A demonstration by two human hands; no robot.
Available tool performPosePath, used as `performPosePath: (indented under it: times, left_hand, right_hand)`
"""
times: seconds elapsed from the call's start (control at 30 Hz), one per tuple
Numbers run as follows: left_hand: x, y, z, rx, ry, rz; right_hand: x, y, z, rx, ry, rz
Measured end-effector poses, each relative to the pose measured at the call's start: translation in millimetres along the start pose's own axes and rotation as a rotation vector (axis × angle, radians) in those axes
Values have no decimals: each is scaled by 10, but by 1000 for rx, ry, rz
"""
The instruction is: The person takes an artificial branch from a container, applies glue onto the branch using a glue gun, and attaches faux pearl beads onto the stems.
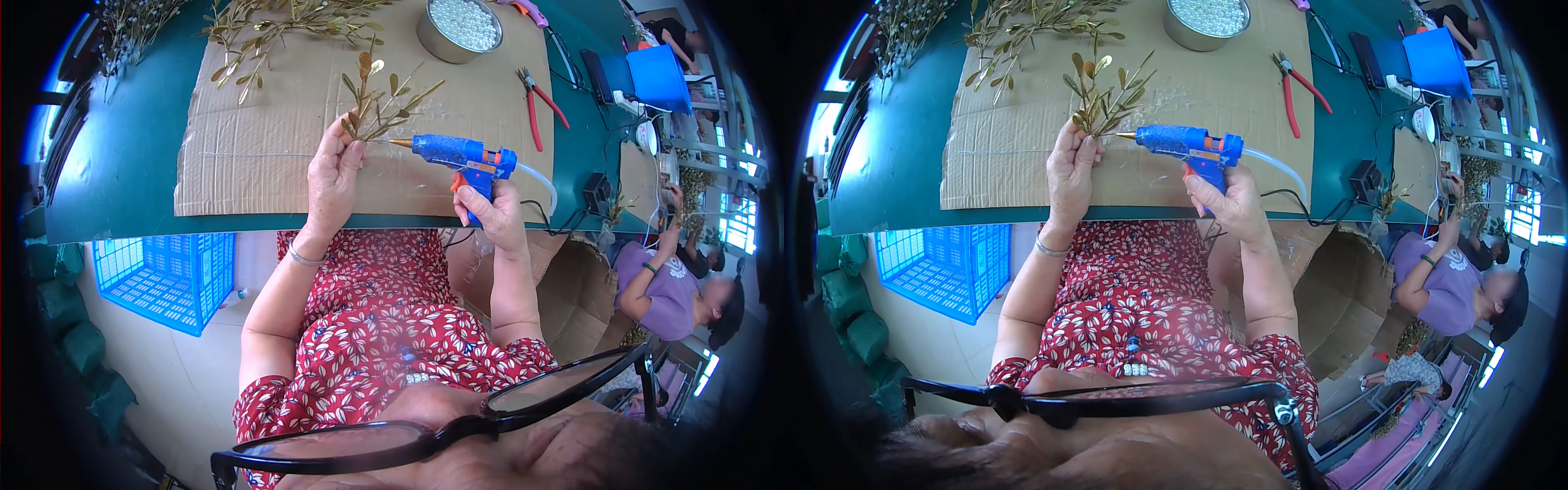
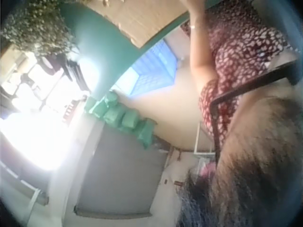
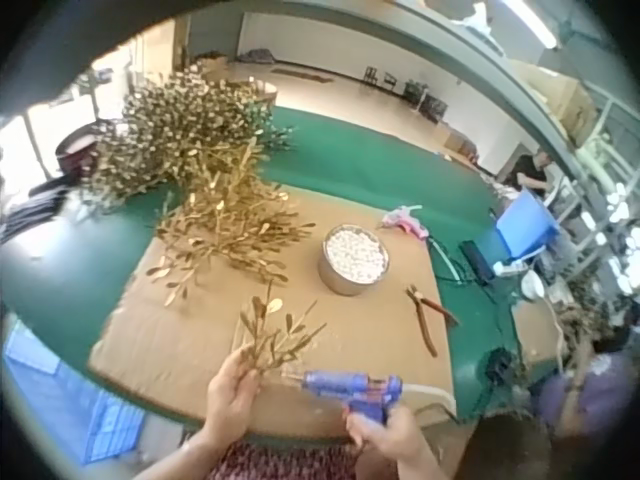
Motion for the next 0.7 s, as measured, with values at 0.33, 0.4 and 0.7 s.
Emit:
performPosePath:
  times: [0.33,0.4,0.7]
  left_hand:
    - [40,18,8,4,-17,-143]
    - [95,45,22,2,40,-378]
    - [-45,74,200,59,55,-618]
  right_hand:
    - [-13,-41,34,-38,16,220]
    - [35,1,94,-56,4,454]
    - [-291,780,385,-199,-58,193]
Point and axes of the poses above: each hand's wrist, its own z-axis towards the middle knuckle, its own y-axis out of the back of the hand, x = y × z, the point moved 4 cm from there along z, towards the middle knuckle, and after that the axes turned 5 degrees about -z, right-handed, at the moved point
